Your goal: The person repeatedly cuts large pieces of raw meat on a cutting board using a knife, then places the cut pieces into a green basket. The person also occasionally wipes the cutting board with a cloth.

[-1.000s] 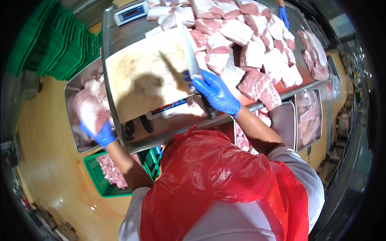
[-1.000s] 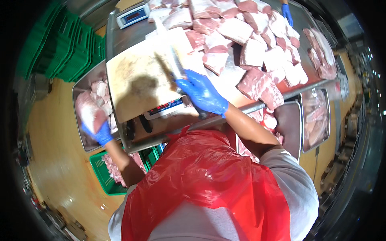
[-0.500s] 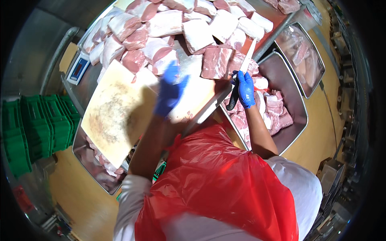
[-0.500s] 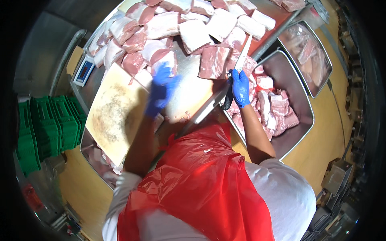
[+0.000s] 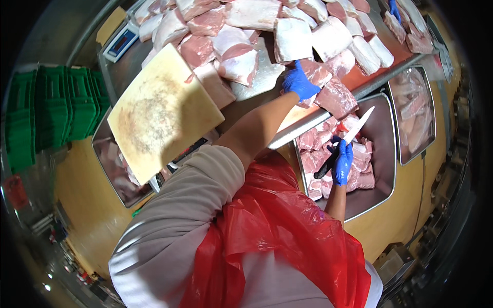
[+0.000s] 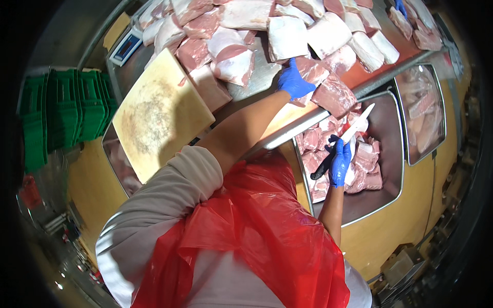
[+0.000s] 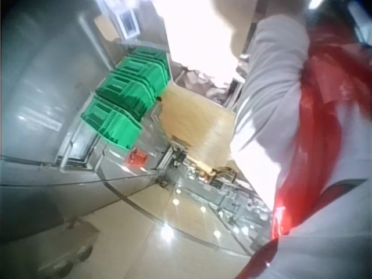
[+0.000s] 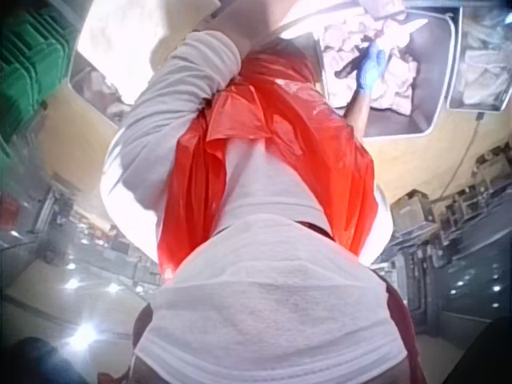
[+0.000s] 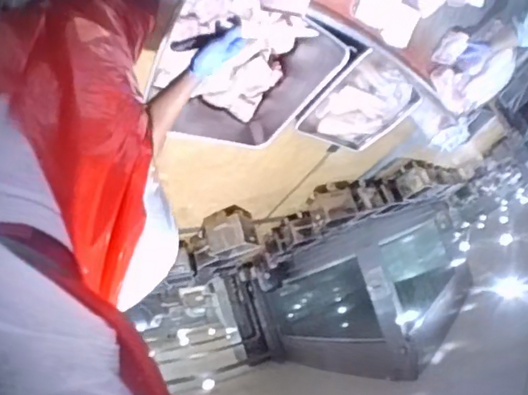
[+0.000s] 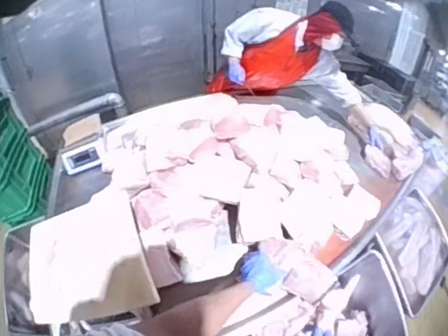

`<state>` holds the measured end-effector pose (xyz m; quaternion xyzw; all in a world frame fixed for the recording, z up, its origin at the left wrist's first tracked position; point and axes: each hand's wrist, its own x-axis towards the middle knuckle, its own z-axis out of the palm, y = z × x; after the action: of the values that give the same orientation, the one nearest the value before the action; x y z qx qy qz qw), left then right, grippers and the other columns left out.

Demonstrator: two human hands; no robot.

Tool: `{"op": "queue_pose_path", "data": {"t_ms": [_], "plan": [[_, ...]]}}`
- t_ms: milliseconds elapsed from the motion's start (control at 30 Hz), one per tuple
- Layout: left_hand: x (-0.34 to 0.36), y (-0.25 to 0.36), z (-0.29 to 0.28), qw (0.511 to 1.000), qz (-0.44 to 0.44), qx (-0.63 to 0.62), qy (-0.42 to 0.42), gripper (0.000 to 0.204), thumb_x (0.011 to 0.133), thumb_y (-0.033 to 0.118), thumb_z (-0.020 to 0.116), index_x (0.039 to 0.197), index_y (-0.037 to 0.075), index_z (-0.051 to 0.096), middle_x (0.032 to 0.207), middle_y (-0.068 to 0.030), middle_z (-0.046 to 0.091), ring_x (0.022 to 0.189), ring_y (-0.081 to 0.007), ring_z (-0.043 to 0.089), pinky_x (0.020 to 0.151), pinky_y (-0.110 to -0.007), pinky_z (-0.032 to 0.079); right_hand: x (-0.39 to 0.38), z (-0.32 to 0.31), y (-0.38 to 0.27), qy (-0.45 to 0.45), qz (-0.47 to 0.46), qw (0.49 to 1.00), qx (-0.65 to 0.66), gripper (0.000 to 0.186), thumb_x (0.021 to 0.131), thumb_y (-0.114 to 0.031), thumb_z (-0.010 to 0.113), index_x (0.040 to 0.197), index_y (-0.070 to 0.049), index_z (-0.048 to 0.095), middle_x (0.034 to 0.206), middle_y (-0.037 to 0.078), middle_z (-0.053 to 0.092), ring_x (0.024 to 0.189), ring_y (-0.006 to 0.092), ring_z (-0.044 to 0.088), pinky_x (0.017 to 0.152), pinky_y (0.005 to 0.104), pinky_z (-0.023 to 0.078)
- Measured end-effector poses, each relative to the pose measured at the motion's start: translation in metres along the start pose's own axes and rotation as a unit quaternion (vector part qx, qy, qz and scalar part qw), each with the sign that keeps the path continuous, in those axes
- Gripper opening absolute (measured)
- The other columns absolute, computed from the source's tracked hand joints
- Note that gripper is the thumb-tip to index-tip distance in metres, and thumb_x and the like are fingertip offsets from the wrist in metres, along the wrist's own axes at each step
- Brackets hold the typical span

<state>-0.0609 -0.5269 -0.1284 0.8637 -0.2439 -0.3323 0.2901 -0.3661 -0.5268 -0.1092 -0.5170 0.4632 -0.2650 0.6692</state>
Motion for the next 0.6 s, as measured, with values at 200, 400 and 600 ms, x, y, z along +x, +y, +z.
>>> {"op": "queue_pose_path", "data": {"t_ms": [200, 400, 600], "plan": [[-0.035, -0.069, 0.010, 0.986, -0.031, -0.163, 0.022, 0.135, 0.061, 0.038, 0.088, 0.153, -0.007, -0.001, 0.133, -0.0285, 0.055, 0.117, -0.0362, 0.060, 0.097, -0.040, 0.052, 0.040, 0.079, -0.015, -0.184, 0.098, 0.962, 0.179, 0.047, 0.101, -0.024, 0.055, 0.140, 0.002, 0.049, 0.118, 0.013, 0.063, 0.111, 0.0216, 0.060, 0.090, 0.0401, 0.055], [-0.148, -0.097, -0.063, 0.748, -0.070, -0.639, -0.168, 0.073, 0.076, 0.014, 0.076, 0.137, -0.003, 0.040, 0.119, -0.0176, 0.061, 0.106, -0.0269, 0.064, 0.089, -0.040, 0.057, 0.026, 0.121, -0.067, -0.373, 0.103, 0.916, 0.110, 0.034, 0.100, -0.033, 0.054, 0.117, -0.004, 0.061, 0.140, 0.020, 0.052, 0.133, 0.0313, 0.047, 0.102, 0.0497, 0.046], [-0.238, -0.144, -0.133, 0.703, 0.231, -0.671, 0.054, 0.022, 0.088, -0.001, 0.058, 0.109, 0.004, 0.060, 0.098, -0.0099, 0.068, 0.087, -0.0192, 0.067, 0.075, -0.035, 0.056, -0.021, 0.193, -0.149, -0.514, 0.001, 0.853, 0.086, 0.044, 0.100, -0.040, 0.053, 0.131, -0.008, 0.056, 0.156, 0.024, 0.032, 0.143, 0.0423, 0.032, 0.106, 0.0612, 0.041]]}}
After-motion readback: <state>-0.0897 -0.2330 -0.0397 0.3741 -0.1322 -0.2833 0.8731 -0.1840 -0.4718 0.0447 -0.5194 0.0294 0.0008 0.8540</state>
